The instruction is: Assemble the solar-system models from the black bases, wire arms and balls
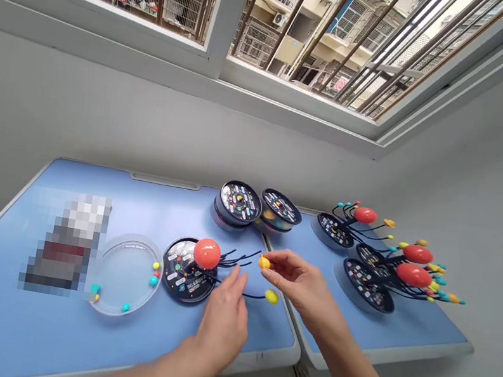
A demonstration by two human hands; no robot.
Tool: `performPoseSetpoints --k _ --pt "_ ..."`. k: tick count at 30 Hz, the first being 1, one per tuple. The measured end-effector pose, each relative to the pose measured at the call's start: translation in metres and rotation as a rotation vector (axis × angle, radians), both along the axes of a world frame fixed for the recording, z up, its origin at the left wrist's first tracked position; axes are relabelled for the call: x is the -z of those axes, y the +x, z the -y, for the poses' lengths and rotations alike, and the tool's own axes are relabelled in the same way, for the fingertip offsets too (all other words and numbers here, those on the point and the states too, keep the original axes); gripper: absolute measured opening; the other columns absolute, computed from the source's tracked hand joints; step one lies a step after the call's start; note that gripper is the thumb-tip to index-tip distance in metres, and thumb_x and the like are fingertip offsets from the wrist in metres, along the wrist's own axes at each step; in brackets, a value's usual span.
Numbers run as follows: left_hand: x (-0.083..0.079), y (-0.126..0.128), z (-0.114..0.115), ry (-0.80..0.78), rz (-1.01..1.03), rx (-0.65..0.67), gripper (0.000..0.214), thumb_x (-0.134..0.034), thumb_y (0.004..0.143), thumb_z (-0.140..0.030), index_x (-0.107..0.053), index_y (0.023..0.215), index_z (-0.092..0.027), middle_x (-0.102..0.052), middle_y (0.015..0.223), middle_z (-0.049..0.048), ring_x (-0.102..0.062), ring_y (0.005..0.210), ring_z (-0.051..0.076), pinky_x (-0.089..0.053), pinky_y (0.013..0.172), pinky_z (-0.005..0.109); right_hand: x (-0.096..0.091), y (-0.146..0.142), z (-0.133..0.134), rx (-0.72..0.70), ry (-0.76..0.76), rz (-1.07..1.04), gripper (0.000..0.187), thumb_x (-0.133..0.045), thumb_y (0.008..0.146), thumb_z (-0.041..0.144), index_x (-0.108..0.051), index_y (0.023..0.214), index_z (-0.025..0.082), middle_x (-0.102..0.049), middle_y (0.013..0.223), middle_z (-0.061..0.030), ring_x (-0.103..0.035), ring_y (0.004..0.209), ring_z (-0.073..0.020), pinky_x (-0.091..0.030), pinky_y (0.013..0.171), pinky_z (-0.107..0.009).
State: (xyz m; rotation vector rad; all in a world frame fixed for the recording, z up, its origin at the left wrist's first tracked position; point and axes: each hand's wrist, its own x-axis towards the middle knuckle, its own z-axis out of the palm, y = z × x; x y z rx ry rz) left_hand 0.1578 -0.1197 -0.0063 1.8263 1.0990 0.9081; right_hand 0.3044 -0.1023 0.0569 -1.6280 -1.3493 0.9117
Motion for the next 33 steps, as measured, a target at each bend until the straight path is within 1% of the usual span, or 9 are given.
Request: performPoseSetpoints --k 2,5,7,10,13,18,24,28,33 --pt "0.001 0.003 -0.001 -0.013 -0.014 -0.024 0.047 -0.038 0.076 -0.004 -0.055 0.119 -0.001 -0.053 0.126 0.0208 -0.050 0.118 0.027 -0.042 0.099 0.039 0.000 0.003 -0.001 0.027 -0.001 -0.008 0.032 -0.078 0.056 0.041 -0.066 0.077 0.020 -0.067 0.079 -0.0051 -0.060 0.077 -0.0217 -0.049 0.073 -0.035" --pt "0.003 0.003 0.005 -0.005 0.006 -0.040 0.043 -0.038 0.075 -0.004 -0.062 0.111 -0.004 -0.061 0.116 0.0174 -0.057 0.109 0.026 -0.046 0.095 0.039 -0.001 0.009 -0.002 0.080 0.022 -0.033 0.033 -0.078 0.055 0.043 -0.066 0.076 0.020 -0.066 0.078 -0.0038 -0.060 0.077 -0.0206 -0.048 0.073 -0.034" --pt "0.004 0.002 0.009 0.009 0.005 -0.037 0.043 -0.038 0.074 -0.002 -0.065 0.108 -0.006 -0.063 0.113 0.0158 -0.059 0.104 0.025 -0.048 0.093 0.040 0.000 0.011 -0.004 0.087 0.036 -0.064 0.033 -0.078 0.057 0.043 -0.066 0.078 0.021 -0.066 0.079 -0.0034 -0.059 0.077 -0.0197 -0.047 0.076 -0.034" --pt "0.004 0.002 0.012 0.013 -0.055 -0.009 0.044 -0.038 0.074 -0.001 -0.064 0.109 -0.007 -0.061 0.117 0.0160 -0.058 0.106 0.027 -0.046 0.094 0.043 0.002 0.012 -0.012 0.053 0.069 -0.099 0.030 -0.074 0.063 0.043 -0.065 0.082 0.021 -0.066 0.083 -0.0033 -0.059 0.081 -0.0187 -0.045 0.079 -0.033" --pt "0.004 0.004 0.009 -0.002 -0.140 0.021 0.046 -0.038 0.073 -0.001 -0.062 0.113 -0.007 -0.055 0.125 0.0171 -0.054 0.112 0.028 -0.043 0.097 0.044 0.006 0.011 -0.020 -0.001 0.080 -0.120 0.028 -0.072 0.067 0.042 -0.064 0.084 0.021 -0.066 0.085 -0.0033 -0.059 0.083 -0.0178 -0.045 0.079 -0.032" --pt "0.003 0.003 0.000 0.003 -0.226 0.031 0.045 -0.040 0.073 0.000 -0.062 0.112 -0.008 -0.053 0.127 0.0179 -0.055 0.111 0.030 -0.045 0.095 0.045 0.007 0.011 -0.016 -0.036 0.041 -0.122 0.031 -0.072 0.066 0.044 -0.064 0.083 0.020 -0.066 0.079 -0.0031 -0.059 0.077 -0.0177 -0.046 0.075 -0.032" --pt "0.007 0.002 0.000 0.019 -0.184 -0.018 0.049 -0.037 0.074 -0.001 -0.056 0.119 -0.005 -0.049 0.130 0.0166 -0.051 0.117 0.027 -0.043 0.099 0.041 0.004 0.009 0.001 0.008 -0.036 -0.186 0.037 -0.075 0.059 0.048 -0.064 0.079 0.020 -0.067 0.075 -0.0040 -0.063 0.073 -0.0203 -0.049 0.070 -0.033" --pt "0.007 0.008 0.002 0.024 -0.084 -0.046 0.047 -0.037 0.076 -0.003 -0.057 0.118 -0.008 -0.059 0.121 0.0140 -0.055 0.112 0.024 -0.045 0.097 0.038 0.003 0.006 0.006 0.061 -0.089 -0.246 0.040 -0.077 0.055 0.050 -0.064 0.077 0.019 -0.067 0.075 -0.0051 -0.065 0.077 -0.0239 -0.052 0.067 -0.035" --pt "-0.003 0.016 -0.004 -0.001 0.061 -0.049 0.039 -0.041 0.080 -0.007 -0.060 0.114 -0.011 -0.066 0.109 0.0109 -0.061 0.100 0.021 -0.049 0.089 0.035 0.002 0.007 0.007 0.059 -0.079 -0.297 0.037 -0.078 0.055 0.046 -0.064 0.077 0.019 -0.067 0.078 -0.0048 -0.065 0.079 -0.0229 -0.053 0.070 -0.036"
